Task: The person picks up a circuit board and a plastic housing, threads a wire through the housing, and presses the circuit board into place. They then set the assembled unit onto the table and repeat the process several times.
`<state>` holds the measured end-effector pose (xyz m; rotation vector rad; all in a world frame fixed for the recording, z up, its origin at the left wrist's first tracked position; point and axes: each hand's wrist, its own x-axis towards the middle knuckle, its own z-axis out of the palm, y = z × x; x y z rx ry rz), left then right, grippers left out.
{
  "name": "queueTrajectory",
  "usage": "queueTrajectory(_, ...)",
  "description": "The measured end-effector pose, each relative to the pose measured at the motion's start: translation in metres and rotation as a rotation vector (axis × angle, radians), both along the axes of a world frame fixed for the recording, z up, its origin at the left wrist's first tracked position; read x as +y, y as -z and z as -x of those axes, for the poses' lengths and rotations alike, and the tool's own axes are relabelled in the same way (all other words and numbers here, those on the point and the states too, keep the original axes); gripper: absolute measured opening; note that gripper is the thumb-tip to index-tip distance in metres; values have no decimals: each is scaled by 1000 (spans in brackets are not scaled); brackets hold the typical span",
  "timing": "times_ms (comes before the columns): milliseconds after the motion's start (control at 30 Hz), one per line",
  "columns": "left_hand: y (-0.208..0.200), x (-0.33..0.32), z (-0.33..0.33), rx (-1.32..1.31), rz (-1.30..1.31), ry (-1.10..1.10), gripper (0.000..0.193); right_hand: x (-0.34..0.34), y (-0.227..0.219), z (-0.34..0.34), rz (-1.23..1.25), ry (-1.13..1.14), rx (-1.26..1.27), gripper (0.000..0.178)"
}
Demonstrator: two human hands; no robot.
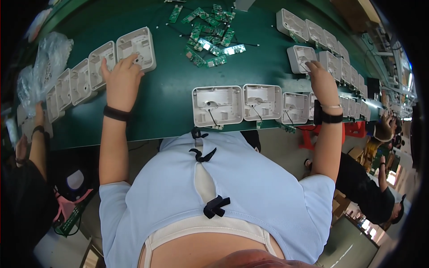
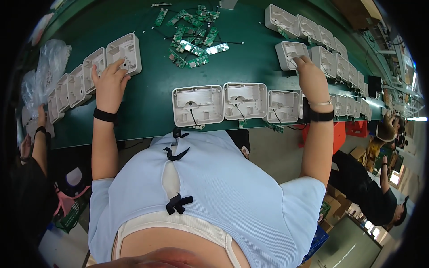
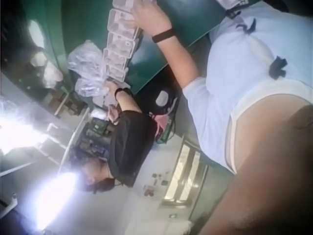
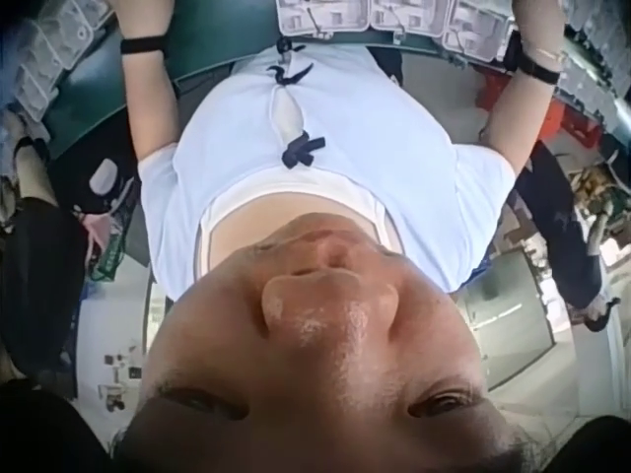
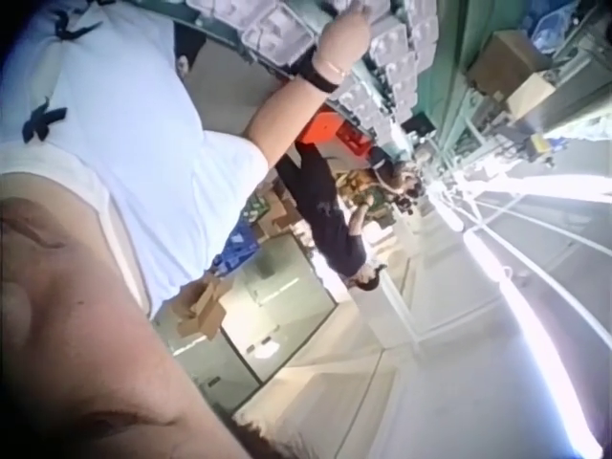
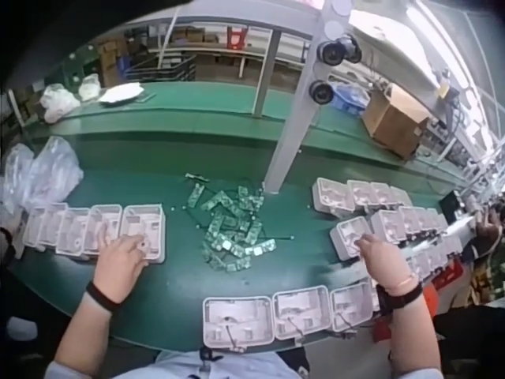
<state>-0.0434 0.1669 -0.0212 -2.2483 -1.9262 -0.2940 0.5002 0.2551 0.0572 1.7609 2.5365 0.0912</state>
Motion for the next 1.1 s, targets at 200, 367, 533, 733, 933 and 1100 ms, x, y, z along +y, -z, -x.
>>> queueTrajectory(200, -10, -39, -4, -149, -27, 128, 11, -5, -51, 141, 105, -510, 367, 34)
queueTrajectory(367, -14, -79, -8, -166, 23, 235, 5, 37, 22, 213, -135, -694, 235, 24)
queueTrajectory(533, -6, -103, -2, -154, 51, 298, 6, 67, 54, 218, -97, -687, -70, 17)
queueTrajectory(733, -2, -114, 3, -158, 77, 319, 22, 59, 2, 193, 425, -374, 295, 10)
queueTrajectory(933, -3, -123, -21, -506, 31, -10, 97, 41, -2, 154, 1251, 119, 1529, 11)
queueTrajectory(1100, 13, -114, -34, -633, 82, -189, 116, 5, -5, 167, 1229, 423, 2004, 16)
